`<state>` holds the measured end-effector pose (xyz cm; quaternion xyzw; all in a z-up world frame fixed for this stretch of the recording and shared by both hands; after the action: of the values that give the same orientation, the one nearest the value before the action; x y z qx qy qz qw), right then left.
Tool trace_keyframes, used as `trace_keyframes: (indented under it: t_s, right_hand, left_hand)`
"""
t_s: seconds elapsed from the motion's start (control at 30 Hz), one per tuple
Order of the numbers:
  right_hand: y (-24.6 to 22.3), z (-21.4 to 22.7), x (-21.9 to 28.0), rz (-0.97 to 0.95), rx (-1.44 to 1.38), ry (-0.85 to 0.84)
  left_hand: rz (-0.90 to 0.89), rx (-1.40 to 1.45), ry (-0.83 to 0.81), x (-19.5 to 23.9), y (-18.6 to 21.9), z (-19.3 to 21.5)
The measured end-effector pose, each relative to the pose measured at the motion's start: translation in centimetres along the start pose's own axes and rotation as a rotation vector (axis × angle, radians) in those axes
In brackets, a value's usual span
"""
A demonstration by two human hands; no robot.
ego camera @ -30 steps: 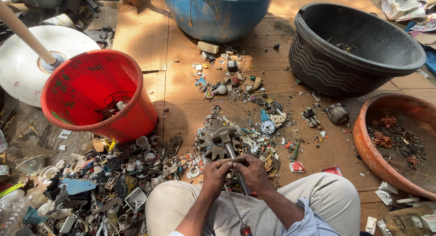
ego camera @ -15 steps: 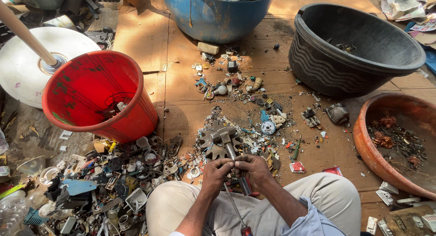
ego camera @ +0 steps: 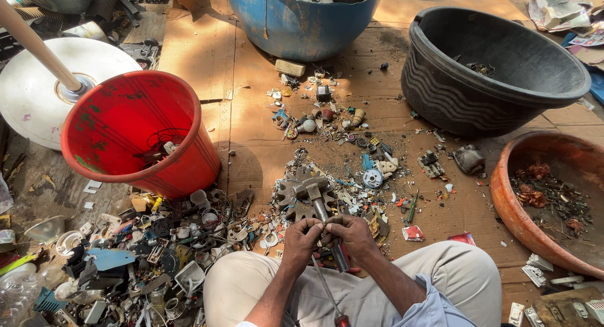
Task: The person sits on the ground and uses a hammer and screwdriver to break apart small electronic components. They repeatedly strike the items to separate metal parts from plastic casings, occasionally using pliers to assist in the disassembly process.
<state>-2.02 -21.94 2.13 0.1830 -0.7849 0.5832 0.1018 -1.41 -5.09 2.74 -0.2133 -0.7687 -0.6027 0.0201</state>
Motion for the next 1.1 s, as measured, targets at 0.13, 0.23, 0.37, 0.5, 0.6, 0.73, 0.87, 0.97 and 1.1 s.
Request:
trace_keyframes:
  t_s: [0.13, 0.23, 0.37, 0.5, 0.6, 0.73, 0.87, 0.97, 1.1]
  right_hand:
    - [-0.9, -0.3, 0.2, 0.144, 0.589, 0.078]
    - [-0.4, -0.5, 0.2, 0.103, 0.479, 0.078]
    - [-1.4, -1.6, 0.7, 0.149, 0.552, 0.067]
    - [-4.0, -3.9, 2.6, 0.478, 1.073, 0.155]
    - [-4.0, -4.2, 2.6, 0.396, 1.154, 0.147]
    - [-2.8, -2.9, 1.6, 0.175, 0.98, 0.244]
    - [-0.6, -0.6, 0.3, 0.209, 0.598, 0.237]
    - [2.6, 0.9, -1.2, -0.123, -0.113, 0.108]
    - [5.3, 0.2, -1.1, -0.369, -0.419, 0.014]
  left_hand:
    - [-0.005, -0.003, -0.006, -0.2, -0.1, 0.1]
    - [-0.02, -0.063, 0.017, 0.1, 0.4, -0.1]
    - [0.004, -0.093, 0.062, 0.2, 0.8, -0.3]
    - [0.017, -0.023, 0.075, -0.1, -0.3, -0.1]
    - [-0.017, -0.005, 0.078, -0.6, -1.3, 0.1]
    - [-0.034, 0.059, 0.102, -0.9, -1.7, 0.4]
    - [-0.022, 0.164, 0.088, -0.8, -1.0, 0.2]
    - [0.027, -0.149, 0.036, -0.4, -0.3, -0.2]
    - [-0.512, -0.716, -0.119, 1.1, 2.0, -1.4]
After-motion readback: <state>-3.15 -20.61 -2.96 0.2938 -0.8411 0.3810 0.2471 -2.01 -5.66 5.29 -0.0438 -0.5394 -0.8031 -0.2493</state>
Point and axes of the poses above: each hand's wrist, its own x-axis away from the middle knuckle, its own z-axis out of the back of the hand, y = z × x, the point moved 4 cm from there along -x, towards the middle knuckle, and after that the axes turned 5 degrees about -y, right-handed, at the moved point
